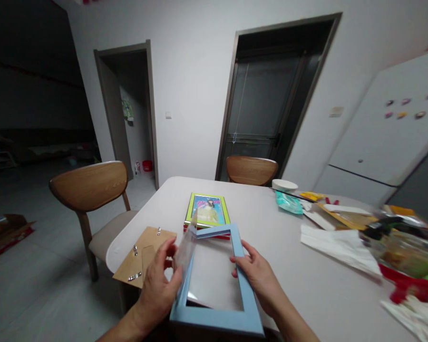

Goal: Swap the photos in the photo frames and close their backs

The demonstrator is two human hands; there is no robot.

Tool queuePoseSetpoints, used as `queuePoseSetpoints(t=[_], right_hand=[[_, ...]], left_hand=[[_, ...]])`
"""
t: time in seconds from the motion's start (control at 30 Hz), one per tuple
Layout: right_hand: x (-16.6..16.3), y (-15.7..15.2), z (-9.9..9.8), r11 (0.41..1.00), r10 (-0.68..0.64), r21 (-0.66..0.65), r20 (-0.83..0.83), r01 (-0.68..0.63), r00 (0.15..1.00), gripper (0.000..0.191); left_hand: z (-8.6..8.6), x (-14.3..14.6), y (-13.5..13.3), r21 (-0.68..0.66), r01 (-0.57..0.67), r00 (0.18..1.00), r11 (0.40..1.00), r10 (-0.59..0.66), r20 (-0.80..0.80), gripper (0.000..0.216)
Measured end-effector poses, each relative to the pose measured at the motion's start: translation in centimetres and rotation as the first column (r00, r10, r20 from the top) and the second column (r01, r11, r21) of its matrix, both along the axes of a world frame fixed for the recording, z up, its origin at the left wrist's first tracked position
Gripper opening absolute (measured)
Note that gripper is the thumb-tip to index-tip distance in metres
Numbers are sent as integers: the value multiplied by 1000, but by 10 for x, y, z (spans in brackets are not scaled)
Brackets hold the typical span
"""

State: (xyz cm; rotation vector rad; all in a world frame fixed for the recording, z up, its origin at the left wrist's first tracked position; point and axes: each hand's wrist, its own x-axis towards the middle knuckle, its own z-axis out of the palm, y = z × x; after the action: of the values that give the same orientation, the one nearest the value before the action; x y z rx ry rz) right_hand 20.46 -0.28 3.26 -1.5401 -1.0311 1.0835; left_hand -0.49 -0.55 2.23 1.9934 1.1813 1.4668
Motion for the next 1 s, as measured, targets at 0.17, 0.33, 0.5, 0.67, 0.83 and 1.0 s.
queuePoseSetpoints(t=[0.17, 0.33, 0.5, 0.67, 0.83, 1.0], right_hand=[[24, 5, -33, 997, -63, -20, 387, 77, 920, 61], [29, 11, -47, 993, -68, -20, 711, 117, 699, 54], [26, 12, -48, 995, -7, -56, 806, 88, 592, 50], [25, 13, -51, 1000, -28, 22, 827, 17, 561, 48], [6, 3, -39, 978, -63, 183, 725, -104, 686, 39], [-33, -5, -23, 969, 194, 76, 353, -235, 915, 34]], left_hand=[[-16, -37, 6, -148, -191, 981, 970, 182, -71, 46], [-42, -56, 1, -135, -203, 928, 970, 147, -343, 39], [-49, -62, -7, -28, -148, 847, 989, 112, -520, 47], [-38, -46, -12, -74, 88, 752, 993, -115, -649, 62], [-38, -33, -2, -161, 124, 741, 979, -199, -641, 58], [-15, -30, 9, -171, 79, 984, 982, -105, -146, 39]])
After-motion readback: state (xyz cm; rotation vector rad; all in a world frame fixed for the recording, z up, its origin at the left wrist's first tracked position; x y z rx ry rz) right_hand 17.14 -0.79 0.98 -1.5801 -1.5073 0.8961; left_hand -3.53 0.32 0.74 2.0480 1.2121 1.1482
